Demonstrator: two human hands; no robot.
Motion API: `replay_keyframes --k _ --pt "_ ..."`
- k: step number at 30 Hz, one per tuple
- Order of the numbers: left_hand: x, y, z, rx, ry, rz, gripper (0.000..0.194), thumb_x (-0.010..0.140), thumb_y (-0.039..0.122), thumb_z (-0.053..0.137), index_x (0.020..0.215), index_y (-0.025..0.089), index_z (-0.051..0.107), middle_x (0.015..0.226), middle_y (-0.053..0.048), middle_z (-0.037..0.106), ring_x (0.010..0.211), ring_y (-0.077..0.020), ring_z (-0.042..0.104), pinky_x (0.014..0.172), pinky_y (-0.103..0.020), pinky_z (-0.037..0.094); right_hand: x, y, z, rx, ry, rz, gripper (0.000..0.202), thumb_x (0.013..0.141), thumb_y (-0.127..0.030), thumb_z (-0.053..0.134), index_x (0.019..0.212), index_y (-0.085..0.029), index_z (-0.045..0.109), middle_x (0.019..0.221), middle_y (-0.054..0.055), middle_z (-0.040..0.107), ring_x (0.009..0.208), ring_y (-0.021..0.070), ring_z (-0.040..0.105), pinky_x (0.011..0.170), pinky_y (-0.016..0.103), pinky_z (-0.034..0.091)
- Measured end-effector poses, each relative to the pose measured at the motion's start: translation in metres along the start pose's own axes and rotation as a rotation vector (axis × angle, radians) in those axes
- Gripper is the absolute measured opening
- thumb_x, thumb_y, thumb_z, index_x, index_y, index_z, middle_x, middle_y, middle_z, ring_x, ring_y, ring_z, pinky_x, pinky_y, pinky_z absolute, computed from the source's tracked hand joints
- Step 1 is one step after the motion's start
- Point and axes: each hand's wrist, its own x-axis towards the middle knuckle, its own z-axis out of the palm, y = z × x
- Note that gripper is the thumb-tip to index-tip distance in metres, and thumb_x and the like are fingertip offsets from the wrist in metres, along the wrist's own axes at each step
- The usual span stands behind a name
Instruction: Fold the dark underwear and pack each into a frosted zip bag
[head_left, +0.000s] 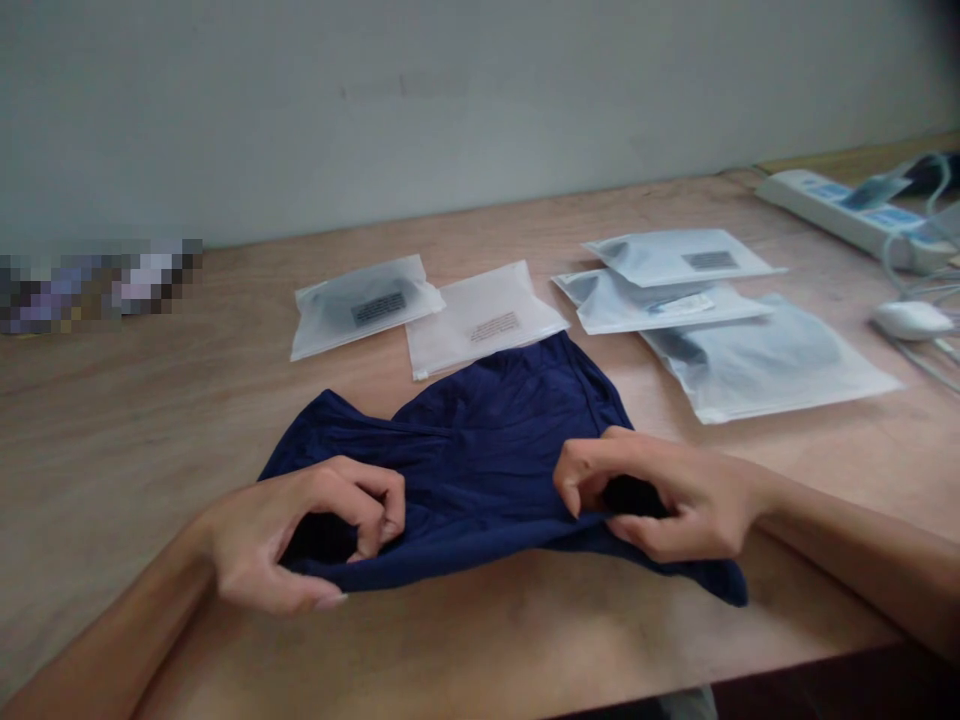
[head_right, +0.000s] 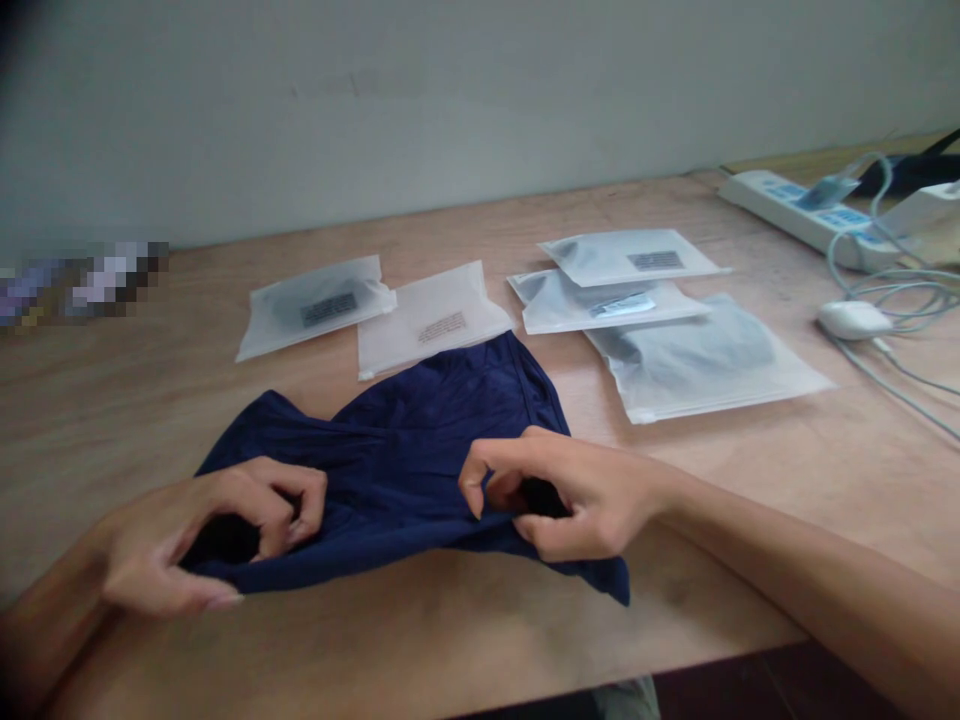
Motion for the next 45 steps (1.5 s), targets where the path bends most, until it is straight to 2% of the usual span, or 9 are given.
replay_keyframes --k 3,7,13,17,22,31,35,39,45 --pt "-0.007 -0.007 0.002 0.016 0.035 0.004 0.025 0.088 0.038 0.060 0.072 0.019 0.056 0.076 -0.007 0.065 0.066 -0.0163 0.061 0.062 -0.028 0.048 0.001 0.006 -0.008 0.174 -0.108 -0.013 0.019 0.081 -0.014 0.053 0.093 -0.017 0.067 0.083 0.002 0.069 0.069 0.0127 0.059 0.062 0.023 0.042" --pt "-0.023 -0.019 -0.002 0.200 0.271 -0.009 0.009 0.086 0.027 0.064 0.082 0.020 0.064 0.069 0.000 0.067 0.059 -0.0124 0.061 0.056 -0.021 0.047 0.001 0.018 -0.012 0.468 -0.278 -0.044 0.025 0.091 -0.026 0.055 0.076 -0.014 0.071 0.063 0.002 0.061 0.056 0.0104 0.053 0.056 0.023 0.037" --pt "-0.035 -0.034 -0.011 -0.033 0.372 0.020 0.011 0.086 0.026 0.069 0.096 0.022 0.068 0.072 0.000 0.072 0.055 -0.0114 0.065 0.050 -0.017 0.049 -0.004 0.028 -0.018 0.697 -0.117 -0.092 0.034 0.079 -0.051 0.064 0.076 -0.017 0.064 0.065 0.004 0.062 0.059 0.0166 0.058 0.060 0.029 0.045" --pt "-0.039 -0.044 -0.011 -0.222 0.588 0.022 0.024 0.089 0.035 0.069 0.111 0.026 0.064 0.085 0.000 0.070 0.069 -0.0127 0.068 0.057 -0.017 0.053 -0.004 0.023 -0.020 0.674 0.188 0.005 0.028 0.080 -0.051 0.059 0.082 -0.024 0.051 0.080 0.004 0.061 0.067 0.0208 0.060 0.058 0.034 0.049" --pt "-0.040 -0.049 -0.016 -0.294 0.689 0.091 0.043 0.084 0.033 0.072 0.123 0.030 0.054 0.101 -0.001 0.066 0.090 -0.0180 0.070 0.072 -0.024 0.060 0.003 0.024 -0.011 0.520 0.701 0.103 0.014 0.079 -0.024 0.045 0.093 -0.026 0.046 0.101 0.007 0.064 0.079 0.0225 0.065 0.065 0.038 0.054" --pt "-0.032 -0.061 -0.020 0.564 0.809 -0.201 0.016 0.089 0.021 0.054 0.101 0.020 0.065 0.101 -0.003 0.068 0.093 -0.0187 0.068 0.080 -0.027 0.057 0.010 0.040 -0.005 0.286 1.169 0.208 0.024 0.080 -0.028 0.073 0.102 -0.026 0.064 0.106 0.003 0.068 0.090 0.0215 0.068 0.072 0.034 0.057" --pt "-0.026 -0.050 -0.010 0.847 0.794 -0.226 0.025 0.085 0.017 0.053 0.103 0.023 0.069 0.118 -0.005 0.067 0.105 -0.0236 0.066 0.096 -0.037 0.054 0.011 0.045 -0.002 0.059 1.162 0.242 0.025 0.089 -0.029 0.067 0.114 -0.026 0.064 0.109 0.006 0.070 0.091 0.0228 0.070 0.075 0.036 0.060" --pt "-0.018 -0.032 0.005 1.018 0.755 -0.136 0.052 0.085 0.019 0.052 0.137 0.024 0.057 0.146 -0.008 0.053 0.130 -0.0325 0.054 0.112 -0.049 0.044 0.010 0.034 0.002 -0.544 1.058 0.208 0.041 0.092 -0.022 0.062 0.133 -0.026 0.060 0.133 0.009 0.066 0.117 0.0283 0.066 0.103 0.049 0.054" --pt "0.003 -0.031 0.021 1.039 0.331 -0.086 0.066 0.098 0.037 0.052 0.160 0.031 0.029 0.171 -0.006 0.015 0.155 -0.0370 0.021 0.127 -0.058 0.018 0.013 0.012 0.017 -1.046 0.592 -0.040 0.045 0.090 -0.019 0.059 0.135 -0.014 0.061 0.130 0.013 0.070 0.120 0.0283 0.066 0.114 0.048 0.045"
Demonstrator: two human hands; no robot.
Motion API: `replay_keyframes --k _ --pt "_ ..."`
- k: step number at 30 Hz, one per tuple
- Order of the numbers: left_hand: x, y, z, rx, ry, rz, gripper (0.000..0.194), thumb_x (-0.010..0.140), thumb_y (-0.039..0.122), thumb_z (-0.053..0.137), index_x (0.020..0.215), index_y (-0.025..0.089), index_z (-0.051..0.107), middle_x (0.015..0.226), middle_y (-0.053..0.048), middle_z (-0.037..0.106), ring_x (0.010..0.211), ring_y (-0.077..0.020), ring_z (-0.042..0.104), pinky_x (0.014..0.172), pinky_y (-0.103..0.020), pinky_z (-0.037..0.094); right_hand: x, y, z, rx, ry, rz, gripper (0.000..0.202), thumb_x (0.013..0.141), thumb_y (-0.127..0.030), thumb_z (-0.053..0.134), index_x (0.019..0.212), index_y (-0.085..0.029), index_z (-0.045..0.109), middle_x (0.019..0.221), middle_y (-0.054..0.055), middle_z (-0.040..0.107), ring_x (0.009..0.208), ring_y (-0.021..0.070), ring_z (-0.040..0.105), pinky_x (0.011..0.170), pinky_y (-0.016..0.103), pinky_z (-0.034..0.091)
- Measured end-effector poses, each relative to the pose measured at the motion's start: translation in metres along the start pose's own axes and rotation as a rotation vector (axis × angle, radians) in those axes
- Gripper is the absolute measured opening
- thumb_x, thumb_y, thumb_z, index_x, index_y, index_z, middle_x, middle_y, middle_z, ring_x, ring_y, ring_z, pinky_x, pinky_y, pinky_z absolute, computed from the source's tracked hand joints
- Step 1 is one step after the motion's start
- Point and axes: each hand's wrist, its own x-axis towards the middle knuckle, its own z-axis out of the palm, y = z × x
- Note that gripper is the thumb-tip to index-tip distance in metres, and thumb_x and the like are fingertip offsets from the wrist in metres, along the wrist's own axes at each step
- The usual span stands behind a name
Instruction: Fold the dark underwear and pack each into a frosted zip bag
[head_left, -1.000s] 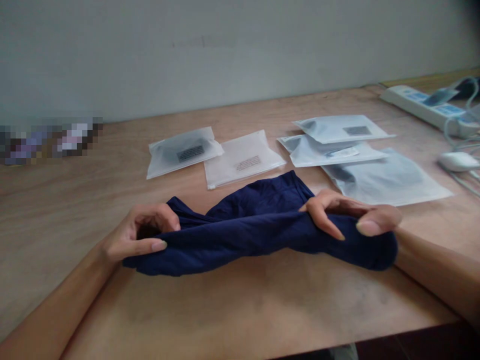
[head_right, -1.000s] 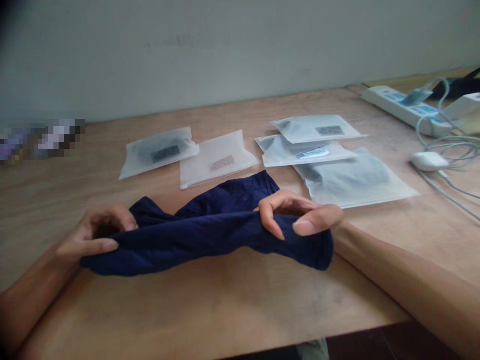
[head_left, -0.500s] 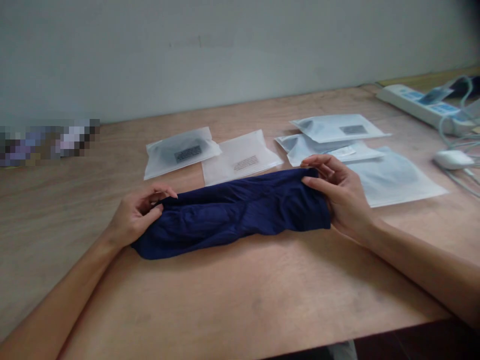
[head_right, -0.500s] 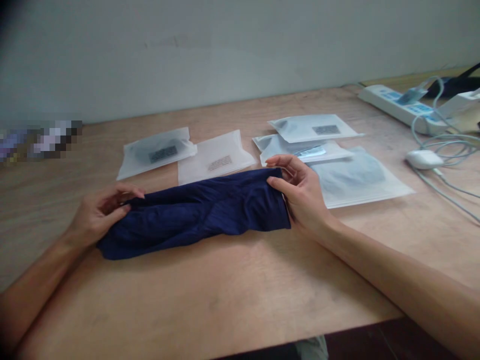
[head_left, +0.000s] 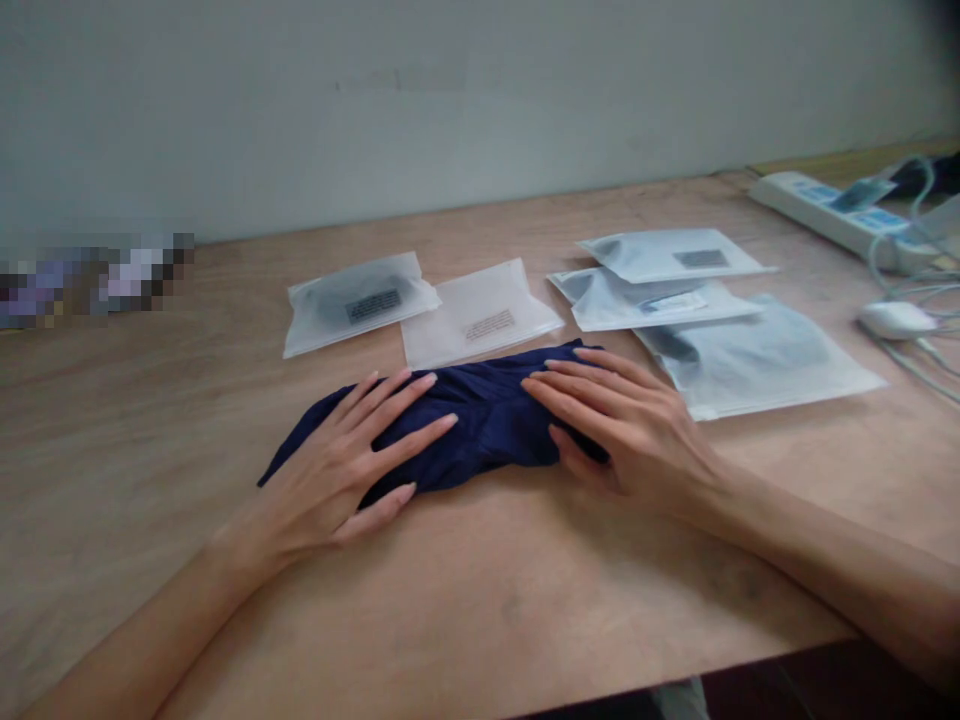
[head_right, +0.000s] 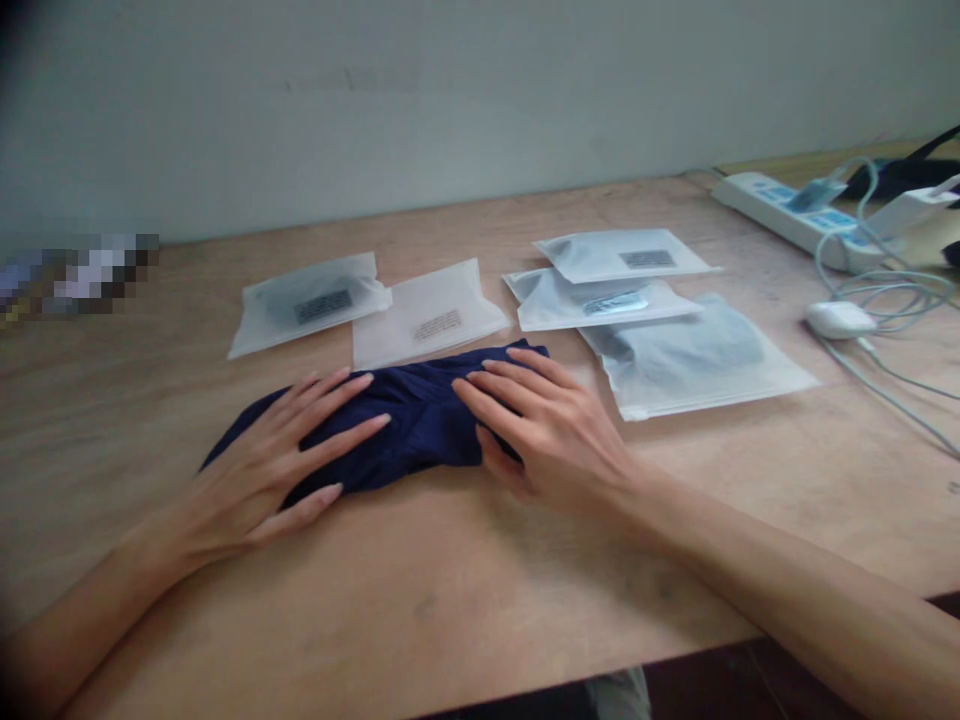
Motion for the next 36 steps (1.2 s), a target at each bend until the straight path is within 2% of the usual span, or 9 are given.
replay_keyframes --k 3,7,11,14,17,20,24,28,36 --pt "0.003 -0.001 0.007 0.004 -0.104 0.015 0.069 0.100 0.050 0.051 0.161 0.033 0.023 0.172 -0.004 0.010 0.157 -0.0365 0.014 0.127 -0.060 0.012 -0.004 -0.004 0.004 -0.081 -0.122 0.010 0.049 0.088 -0.020 0.056 0.135 -0.009 0.061 0.139 0.020 0.063 0.124 0.0339 0.063 0.108 0.051 0.050" --pt "0.001 -0.004 0.008 0.013 -0.125 0.001 0.069 0.101 0.052 0.048 0.162 0.034 0.019 0.172 -0.004 0.008 0.158 -0.0351 0.012 0.127 -0.060 0.011 -0.008 0.001 0.009 -0.184 -0.141 0.146 0.049 0.086 -0.013 0.052 0.134 -0.006 0.062 0.137 0.020 0.064 0.119 0.0321 0.067 0.105 0.047 0.053" --pt "0.001 -0.004 0.007 0.015 -0.129 0.010 0.069 0.101 0.053 0.049 0.161 0.036 0.020 0.172 -0.004 0.007 0.158 -0.0361 0.012 0.127 -0.061 0.009 -0.008 0.002 0.009 -0.208 -0.141 0.187 0.054 0.086 -0.011 0.050 0.139 -0.004 0.057 0.138 0.022 0.063 0.121 0.0336 0.065 0.106 0.048 0.052" --pt "0.002 -0.002 0.008 0.021 -0.140 0.039 0.069 0.101 0.053 0.050 0.161 0.036 0.021 0.172 -0.004 0.006 0.158 -0.0368 0.011 0.127 -0.060 0.007 -0.006 -0.003 0.009 -0.166 -0.149 0.136 0.059 0.089 -0.017 0.053 0.147 -0.005 0.049 0.150 0.025 0.050 0.138 0.0382 0.051 0.115 0.055 0.042" --pt "0.003 0.001 0.009 0.032 -0.153 0.063 0.070 0.101 0.054 0.048 0.162 0.035 0.019 0.172 -0.006 0.004 0.158 -0.0364 0.010 0.127 -0.060 0.004 -0.005 -0.006 0.011 -0.045 -0.265 -0.014 0.064 0.096 -0.026 0.051 0.158 -0.018 0.035 0.165 0.018 0.029 0.154 0.0358 0.026 0.122 0.061 0.026" --pt "0.003 0.003 0.010 0.049 -0.143 0.040 0.069 0.102 0.057 0.045 0.162 0.035 0.019 0.172 -0.005 0.003 0.158 -0.0350 0.007 0.127 -0.057 0.002 -0.008 -0.003 0.014 0.014 -0.369 -0.026 0.065 0.102 -0.032 0.044 0.162 -0.028 0.022 0.168 0.011 0.022 0.156 0.0323 0.017 0.122 0.065 0.021" --pt "-0.001 -0.003 0.009 0.062 -0.127 0.018 0.065 0.104 0.058 0.040 0.161 0.036 0.019 0.172 -0.002 0.003 0.159 -0.0309 0.006 0.128 -0.052 -0.002 -0.011 0.005 0.016 0.029 -0.379 0.029 0.062 0.104 -0.036 0.040 0.163 -0.030 0.020 0.168 0.009 0.024 0.156 0.0315 0.019 0.121 0.066 0.022" --pt "-0.006 -0.012 0.008 0.059 -0.122 0.024 0.059 0.107 0.053 0.031 0.162 0.035 0.019 0.172 -0.002 0.004 0.159 -0.0274 0.004 0.128 -0.049 -0.004 -0.009 0.011 0.014 0.055 -0.342 0.089 0.054 0.106 -0.037 0.034 0.158 -0.024 0.036 0.164 0.012 0.032 0.153 0.0312 0.029 0.121 0.062 0.030" --pt "-0.006 -0.010 0.007 0.069 -0.129 0.026 0.065 0.103 0.054 0.044 0.161 0.037 0.021 0.172 -0.004 0.002 0.159 -0.0333 0.006 0.127 -0.057 0.002 -0.006 0.016 0.015 0.053 -0.212 0.142 0.049 0.103 -0.027 0.044 0.149 -0.015 0.050 0.155 0.016 0.049 0.141 0.0320 0.049 0.115 0.054 0.045"
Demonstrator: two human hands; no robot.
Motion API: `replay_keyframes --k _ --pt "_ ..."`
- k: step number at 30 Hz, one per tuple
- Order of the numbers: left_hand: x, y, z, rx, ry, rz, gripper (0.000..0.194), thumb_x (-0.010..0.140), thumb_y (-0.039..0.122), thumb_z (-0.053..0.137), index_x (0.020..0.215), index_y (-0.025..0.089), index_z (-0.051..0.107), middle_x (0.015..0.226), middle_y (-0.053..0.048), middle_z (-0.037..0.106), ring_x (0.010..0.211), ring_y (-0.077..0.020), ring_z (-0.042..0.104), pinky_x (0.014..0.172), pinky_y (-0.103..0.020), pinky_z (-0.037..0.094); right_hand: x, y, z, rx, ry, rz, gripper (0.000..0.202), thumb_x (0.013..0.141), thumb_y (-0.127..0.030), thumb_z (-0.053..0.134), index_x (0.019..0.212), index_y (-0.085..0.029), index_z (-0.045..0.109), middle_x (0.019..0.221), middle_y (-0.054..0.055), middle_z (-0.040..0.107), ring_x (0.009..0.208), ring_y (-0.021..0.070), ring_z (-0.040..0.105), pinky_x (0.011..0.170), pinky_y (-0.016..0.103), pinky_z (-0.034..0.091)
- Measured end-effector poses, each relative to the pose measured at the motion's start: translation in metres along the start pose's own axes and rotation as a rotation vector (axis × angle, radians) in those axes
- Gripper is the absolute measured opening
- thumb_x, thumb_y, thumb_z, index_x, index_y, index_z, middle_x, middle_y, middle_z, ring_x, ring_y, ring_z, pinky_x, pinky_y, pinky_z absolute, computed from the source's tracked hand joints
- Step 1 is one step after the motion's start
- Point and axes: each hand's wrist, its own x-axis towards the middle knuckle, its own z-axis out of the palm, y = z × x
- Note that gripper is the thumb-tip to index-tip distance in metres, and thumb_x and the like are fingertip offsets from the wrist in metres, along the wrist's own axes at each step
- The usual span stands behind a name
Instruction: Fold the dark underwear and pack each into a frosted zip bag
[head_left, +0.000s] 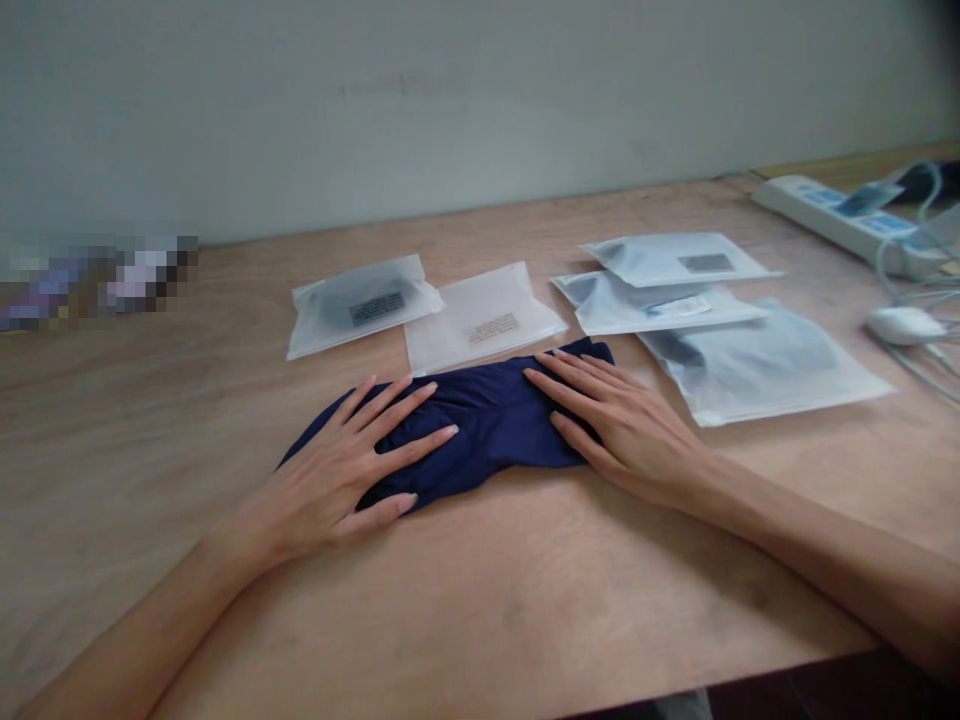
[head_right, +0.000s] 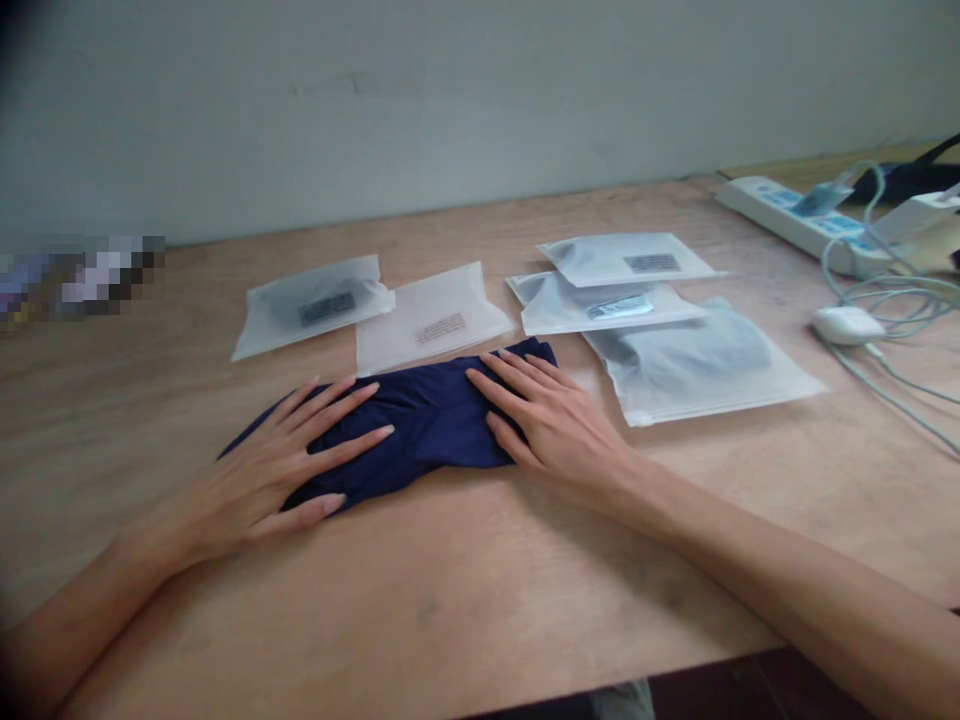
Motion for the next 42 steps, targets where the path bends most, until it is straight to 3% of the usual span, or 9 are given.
replay_keyframes --k 5,10,14,18,23,26,30,36,42 --pt "0.003 0.010 -0.002 -0.011 0.015 0.039 0.066 0.102 0.049 0.047 0.161 0.036 0.022 0.172 -0.007 0.002 0.158 -0.0364 0.009 0.126 -0.061 0.006 -0.002 0.007 -0.001 0.032 0.156 -0.125 0.043 0.093 -0.008 0.048 0.132 -0.013 0.065 0.145 0.016 0.060 0.133 0.0290 0.058 0.111 0.047 0.051" --pt "0.006 0.024 0.000 -0.038 0.031 0.050 0.068 0.100 0.047 0.049 0.161 0.035 0.022 0.172 -0.008 0.005 0.157 -0.0390 0.010 0.124 -0.065 0.008 -0.001 0.000 -0.005 0.210 0.102 -0.288 0.046 0.091 -0.009 0.052 0.135 -0.019 0.063 0.142 0.011 0.062 0.131 0.0233 0.060 0.111 0.041 0.051" --pt "0.004 0.022 0.003 -0.034 0.047 0.031 0.069 0.100 0.049 0.049 0.161 0.033 0.023 0.172 -0.009 0.008 0.157 -0.0378 0.013 0.125 -0.064 0.011 0.002 -0.002 -0.005 0.093 0.032 -0.216 0.044 0.098 -0.023 0.054 0.141 -0.014 0.059 0.148 0.015 0.056 0.137 0.0304 0.055 0.114 0.050 0.048" --pt "0.003 0.015 0.003 -0.014 0.066 -0.007 0.068 0.100 0.049 0.049 0.161 0.031 0.024 0.171 -0.010 0.009 0.157 -0.0365 0.015 0.125 -0.061 0.017 0.001 0.003 -0.004 -0.003 0.119 -0.035 0.030 0.101 -0.025 0.052 0.124 -0.017 0.071 0.126 0.008 0.073 0.110 0.0263 0.072 0.094 0.042 0.060" --pt "0.003 0.012 0.001 -0.026 0.052 -0.002 0.067 0.100 0.048 0.049 0.161 0.033 0.025 0.172 -0.009 0.006 0.157 -0.0378 0.016 0.124 -0.064 0.018 0.002 0.010 -0.003 0.027 0.186 0.051 0.026 0.098 -0.027 0.058 0.120 -0.019 0.071 0.122 0.009 0.073 0.102 0.0246 0.073 0.087 0.038 0.060" --pt "0.002 0.012 -0.001 -0.040 0.047 0.007 0.064 0.100 0.046 0.050 0.160 0.036 0.027 0.172 -0.007 0.006 0.157 -0.0377 0.015 0.124 -0.064 0.015 0.005 0.016 -0.006 0.084 0.197 0.123 0.037 0.092 -0.034 0.068 0.124 -0.016 0.068 0.126 0.014 0.067 0.108 0.0276 0.068 0.093 0.040 0.058" --pt "0.002 0.010 -0.004 -0.105 0.069 0.053 0.062 0.100 0.043 0.052 0.158 0.036 0.033 0.172 -0.006 0.010 0.156 -0.0381 0.018 0.125 -0.064 0.014 0.005 0.025 -0.011 0.081 0.130 0.204 0.058 0.083 -0.052 0.077 0.128 -0.019 0.063 0.118 0.013 0.067 0.099 0.0288 0.068 0.088 0.042 0.057" --pt "-0.001 0.003 -0.002 -0.208 0.140 0.109 0.059 0.097 0.031 0.057 0.154 0.033 0.041 0.168 -0.008 0.022 0.153 -0.0359 0.028 0.125 -0.062 0.021 0.007 0.029 -0.014 0.075 0.057 0.156 0.034 0.083 -0.054 0.075 0.086 -0.022 0.064 0.092 0.009 0.067 0.088 0.0285 0.061 0.080 0.044 0.052" --pt "0.000 0.004 -0.005 -0.268 0.142 0.077 0.054 0.095 0.026 0.058 0.148 0.034 0.050 0.163 -0.006 0.031 0.151 -0.0356 0.029 0.124 -0.064 0.024 0.008 0.017 -0.021 0.177 0.015 0.093 0.022 0.084 -0.042 0.064 0.084 -0.023 0.054 0.093 0.010 0.062 0.094 0.0302 0.055 0.083 0.045 0.047"
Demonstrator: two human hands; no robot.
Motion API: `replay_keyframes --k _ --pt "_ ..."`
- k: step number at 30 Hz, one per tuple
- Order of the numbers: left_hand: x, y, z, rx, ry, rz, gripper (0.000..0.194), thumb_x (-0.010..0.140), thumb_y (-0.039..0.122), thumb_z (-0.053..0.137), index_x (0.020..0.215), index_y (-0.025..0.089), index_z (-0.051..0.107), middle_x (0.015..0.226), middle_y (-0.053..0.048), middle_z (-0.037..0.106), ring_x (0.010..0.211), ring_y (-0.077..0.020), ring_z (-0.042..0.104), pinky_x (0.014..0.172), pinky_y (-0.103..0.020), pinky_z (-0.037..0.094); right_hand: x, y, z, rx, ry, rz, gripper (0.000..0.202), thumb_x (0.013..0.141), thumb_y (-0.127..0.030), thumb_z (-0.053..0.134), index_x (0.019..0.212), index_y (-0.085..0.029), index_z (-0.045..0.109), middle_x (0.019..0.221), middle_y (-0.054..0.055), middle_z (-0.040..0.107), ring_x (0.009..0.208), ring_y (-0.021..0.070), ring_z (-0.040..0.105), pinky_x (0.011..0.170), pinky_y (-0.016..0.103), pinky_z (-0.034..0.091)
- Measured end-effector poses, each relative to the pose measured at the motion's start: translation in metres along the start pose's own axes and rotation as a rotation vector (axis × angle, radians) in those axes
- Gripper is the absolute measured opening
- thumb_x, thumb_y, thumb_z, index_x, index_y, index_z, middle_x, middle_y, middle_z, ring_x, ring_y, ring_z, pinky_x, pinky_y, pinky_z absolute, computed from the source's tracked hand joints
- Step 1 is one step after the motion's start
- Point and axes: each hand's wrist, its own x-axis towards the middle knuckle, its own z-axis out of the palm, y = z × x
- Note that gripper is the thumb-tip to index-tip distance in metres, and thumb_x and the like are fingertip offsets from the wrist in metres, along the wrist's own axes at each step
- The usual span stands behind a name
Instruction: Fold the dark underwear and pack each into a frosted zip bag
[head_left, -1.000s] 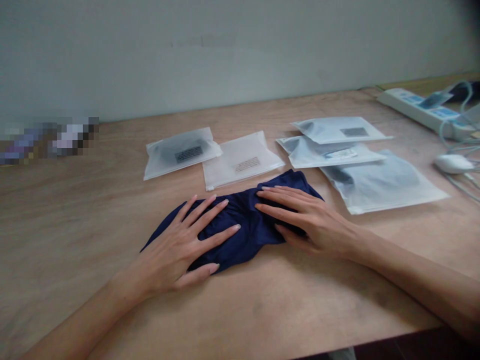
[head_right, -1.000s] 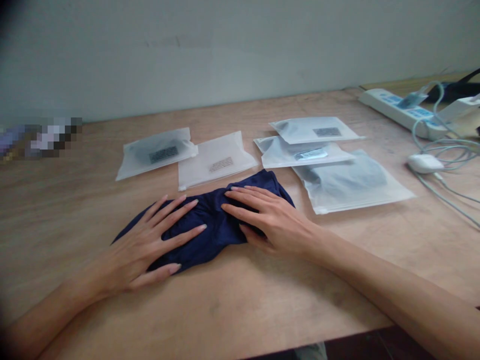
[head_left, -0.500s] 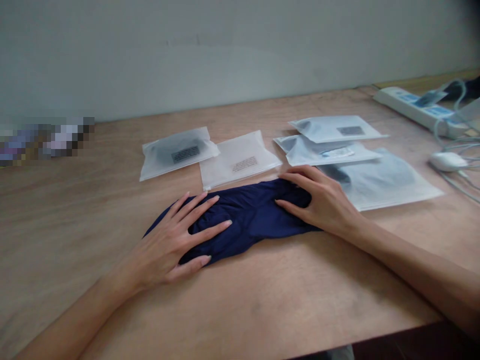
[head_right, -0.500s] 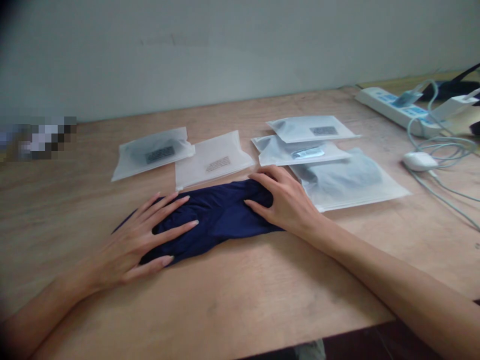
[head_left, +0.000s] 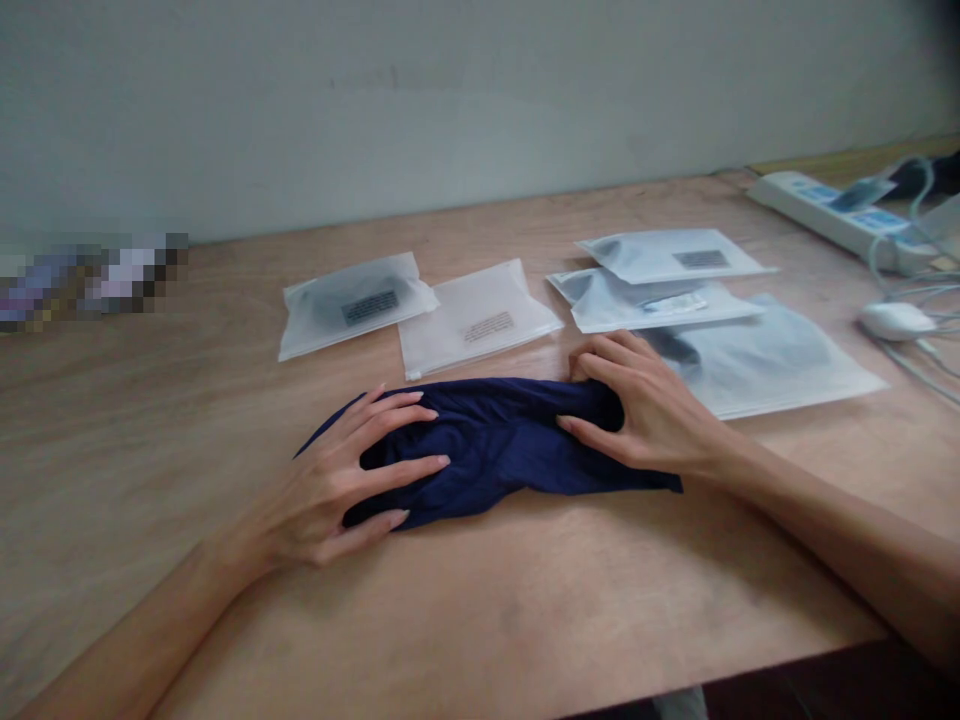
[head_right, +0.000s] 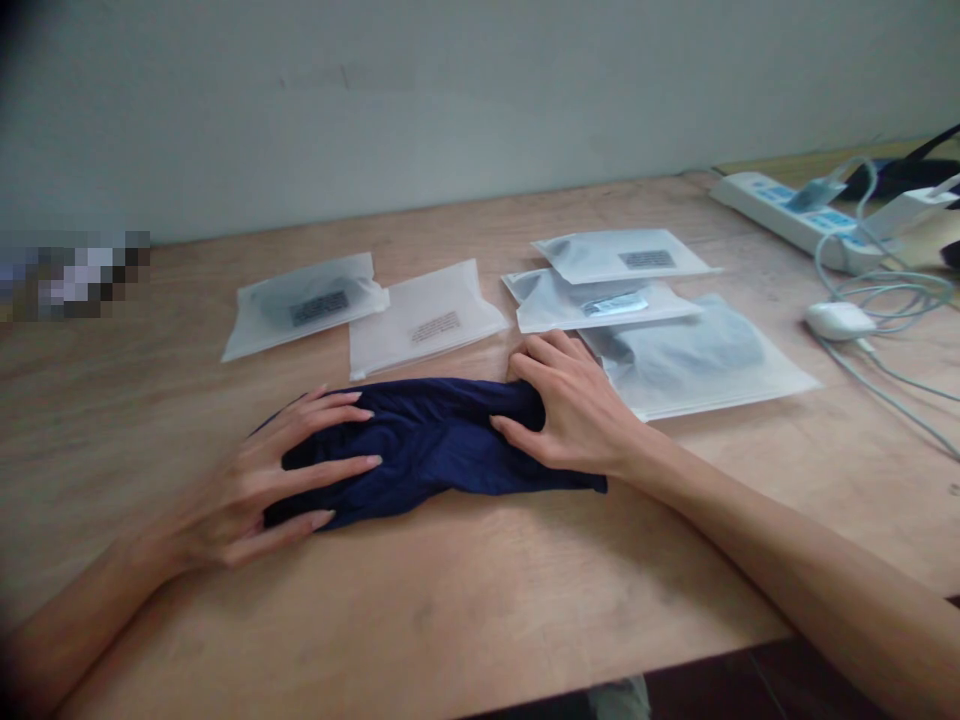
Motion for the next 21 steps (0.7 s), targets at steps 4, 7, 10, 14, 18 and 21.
replay_keyframes --k 4,7,10,14,18,21 --pt "0.002 0.002 -0.001 -0.020 -0.015 -0.007 0.053 0.095 0.024 0.058 0.146 0.036 0.052 0.163 -0.006 0.028 0.151 -0.0358 0.028 0.124 -0.066 0.023 -0.003 -0.007 -0.004 0.181 -0.005 0.109 0.017 0.079 -0.038 0.055 0.077 -0.024 0.046 0.075 0.003 0.054 0.073 0.0236 0.053 0.066 0.037 0.042" --pt "0.001 0.001 -0.001 -0.011 -0.001 0.005 0.052 0.094 0.023 0.058 0.145 0.034 0.053 0.160 -0.007 0.030 0.150 -0.0361 0.028 0.123 -0.067 0.025 -0.002 -0.010 -0.004 0.439 -0.001 0.185 0.012 0.076 -0.030 0.059 0.081 -0.023 0.052 0.074 0.000 0.055 0.066 0.0181 0.052 0.060 0.032 0.040" --pt "-0.002 -0.001 0.001 -0.015 0.057 0.026 0.048 0.093 0.023 0.058 0.140 0.031 0.057 0.147 -0.010 0.043 0.142 -0.0343 0.039 0.121 -0.065 0.031 0.001 -0.010 -0.002 0.778 0.046 0.375 0.019 0.075 -0.032 0.070 0.085 -0.022 0.057 0.076 -0.001 0.061 0.066 0.0167 0.057 0.057 0.028 0.043" --pt "-0.003 -0.004 0.002 -0.052 0.089 0.025 0.039 0.092 0.023 0.058 0.130 0.026 0.059 0.128 -0.010 0.053 0.129 -0.0294 0.050 0.121 -0.064 0.033 0.003 -0.004 -0.001 1.110 0.044 0.642 0.025 0.074 -0.036 0.077 0.088 -0.023 0.061 0.076 0.000 0.070 0.064 0.0194 0.066 0.060 0.031 0.053" --pt "-0.003 -0.007 -0.002 -0.047 0.077 0.053 0.039 0.092 0.022 0.059 0.131 0.025 0.060 0.132 -0.010 0.053 0.132 -0.0291 0.048 0.124 -0.062 0.028 0.001 0.003 -0.003 1.260 -0.111 0.604 0.018 0.084 -0.037 0.067 0.093 -0.023 0.069 0.085 0.005 0.077 0.074 0.0263 0.075 0.076 0.042 0.063" --pt "-0.002 -0.009 -0.006 -0.043 0.032 0.099 0.045 0.093 0.038 0.059 0.136 0.027 0.060 0.138 -0.009 0.053 0.136 -0.0325 0.044 0.125 -0.064 0.021 -0.001 0.003 -0.005 1.344 -0.181 0.513 0.029 0.091 -0.036 0.057 0.108 -0.020 0.074 0.099 0.008 0.080 0.092 0.0304 0.077 0.086 0.046 0.063"
